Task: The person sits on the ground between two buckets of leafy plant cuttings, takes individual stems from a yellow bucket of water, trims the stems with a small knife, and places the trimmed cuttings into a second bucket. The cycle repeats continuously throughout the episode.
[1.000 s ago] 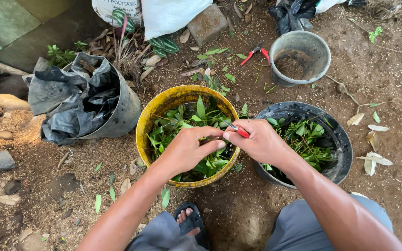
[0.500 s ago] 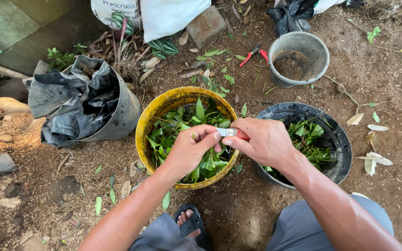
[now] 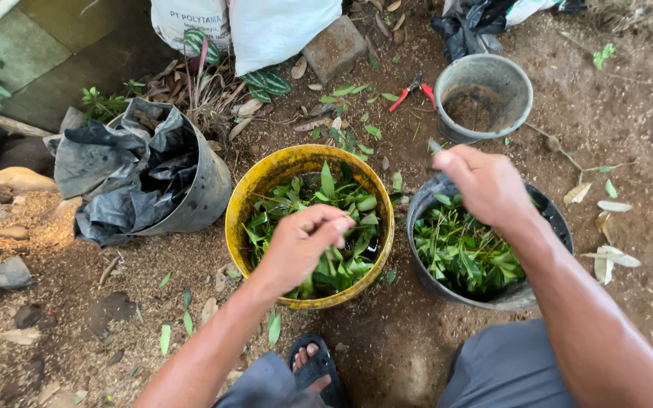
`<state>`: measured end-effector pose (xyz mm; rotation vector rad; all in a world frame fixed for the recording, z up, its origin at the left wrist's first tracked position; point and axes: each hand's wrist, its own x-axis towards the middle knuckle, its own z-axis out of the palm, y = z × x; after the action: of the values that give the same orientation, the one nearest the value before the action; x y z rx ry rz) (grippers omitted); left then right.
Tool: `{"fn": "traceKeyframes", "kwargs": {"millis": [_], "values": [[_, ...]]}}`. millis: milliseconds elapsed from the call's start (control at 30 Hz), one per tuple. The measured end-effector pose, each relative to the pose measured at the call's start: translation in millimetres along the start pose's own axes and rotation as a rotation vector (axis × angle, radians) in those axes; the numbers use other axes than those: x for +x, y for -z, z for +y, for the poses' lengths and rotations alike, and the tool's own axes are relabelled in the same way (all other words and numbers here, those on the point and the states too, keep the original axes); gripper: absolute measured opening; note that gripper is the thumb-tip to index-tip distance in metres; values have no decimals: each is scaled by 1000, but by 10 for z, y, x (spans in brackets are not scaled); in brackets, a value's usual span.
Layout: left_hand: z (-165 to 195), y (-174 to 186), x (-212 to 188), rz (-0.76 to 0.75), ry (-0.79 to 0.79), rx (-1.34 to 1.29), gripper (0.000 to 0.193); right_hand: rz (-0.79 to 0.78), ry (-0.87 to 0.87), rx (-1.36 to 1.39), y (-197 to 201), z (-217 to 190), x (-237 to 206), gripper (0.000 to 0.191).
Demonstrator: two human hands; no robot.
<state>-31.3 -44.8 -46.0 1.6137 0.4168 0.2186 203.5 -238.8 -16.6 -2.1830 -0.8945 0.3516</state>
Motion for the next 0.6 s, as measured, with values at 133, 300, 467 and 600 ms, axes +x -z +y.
{"fn": "traceKeyframes", "kwargs": {"millis": [133, 300, 467, 600], "values": [[37, 330, 199, 131, -207, 188, 16, 53, 25, 229, 106, 254, 21, 44], [-76, 249, 405, 40, 18, 611, 23, 46, 190, 154, -6, 183, -64, 40], [-486, -190, 599, -140, -221, 1131, 14, -25, 89, 59, -3, -34, -120, 41], [-714, -285, 734, -70, -402, 1335, 7, -31, 149, 51, 31, -83, -164, 41]]}}
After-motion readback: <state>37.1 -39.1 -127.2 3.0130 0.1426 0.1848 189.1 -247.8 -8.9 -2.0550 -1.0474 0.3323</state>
